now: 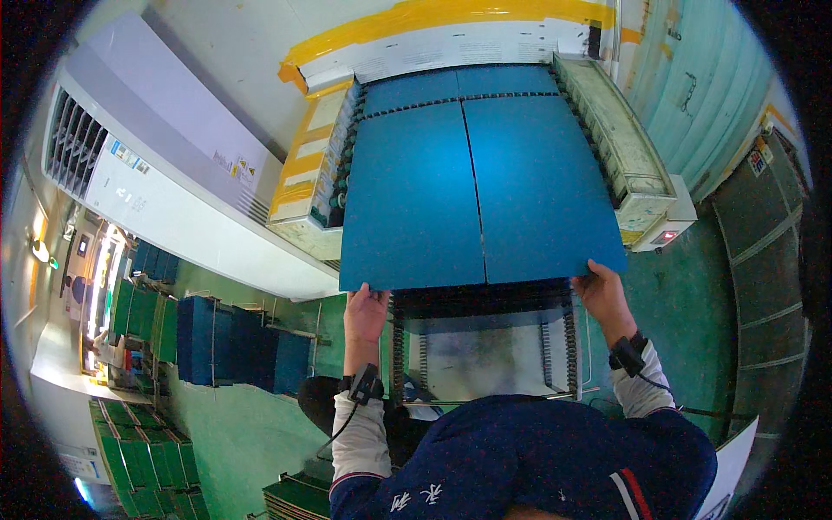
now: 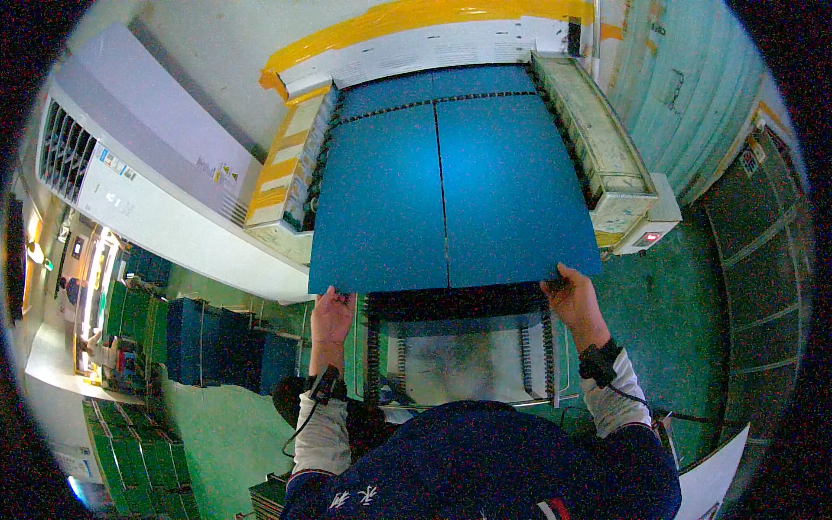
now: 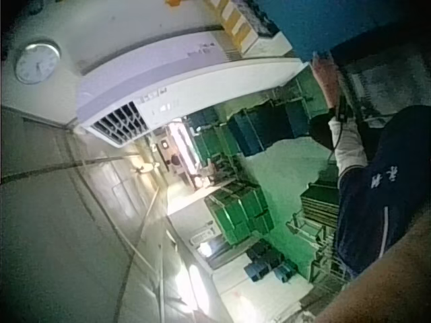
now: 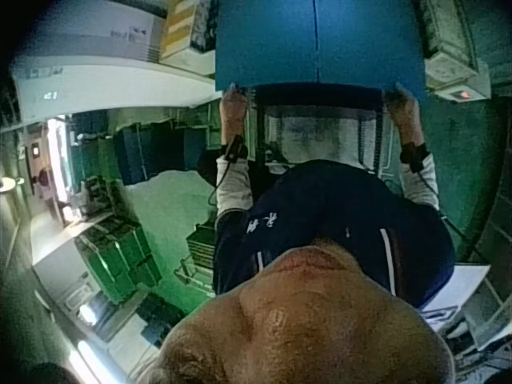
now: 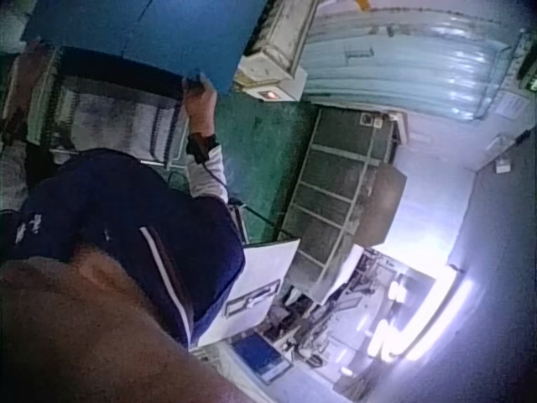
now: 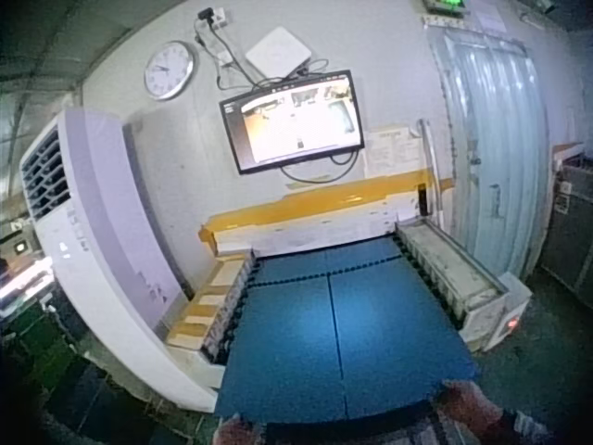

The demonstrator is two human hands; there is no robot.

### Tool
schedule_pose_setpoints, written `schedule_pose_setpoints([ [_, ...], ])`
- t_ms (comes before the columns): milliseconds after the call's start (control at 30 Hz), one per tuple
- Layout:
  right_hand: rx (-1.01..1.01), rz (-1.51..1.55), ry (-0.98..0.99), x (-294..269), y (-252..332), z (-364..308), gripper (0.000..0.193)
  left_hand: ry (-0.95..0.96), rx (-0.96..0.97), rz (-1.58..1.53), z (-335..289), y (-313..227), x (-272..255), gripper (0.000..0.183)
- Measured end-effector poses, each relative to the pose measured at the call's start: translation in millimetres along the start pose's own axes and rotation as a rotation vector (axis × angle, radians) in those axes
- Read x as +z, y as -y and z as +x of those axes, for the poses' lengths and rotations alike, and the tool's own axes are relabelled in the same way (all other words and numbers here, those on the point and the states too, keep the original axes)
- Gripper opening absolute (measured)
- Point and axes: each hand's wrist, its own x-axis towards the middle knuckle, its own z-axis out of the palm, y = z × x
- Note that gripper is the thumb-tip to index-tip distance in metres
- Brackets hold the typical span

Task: Loading blue panels into a processing machine from a mobile cart.

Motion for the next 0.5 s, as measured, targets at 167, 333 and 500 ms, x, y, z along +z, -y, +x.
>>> schedule_pose_setpoints([
  [167, 0.000, -0.009, -0.009, -3.5, 1.9, 6.5, 0.009, 0.019, -0.016, 0.022, 4.9, -1.1, 3.5, 0.029],
  [333, 0.007, 0.002, -0.018, -3.7, 3.4, 13.1, 0.010, 0.016, -0.018, 0.043, 7.8, -3.1, 6.4, 0.028],
  [500, 0.002, 0.019, -0.029, -1.2, 2.6, 18.0, 0.011, -0.011, -0.002, 0.062, 8.6, -2.8, 14.1, 0.028],
])
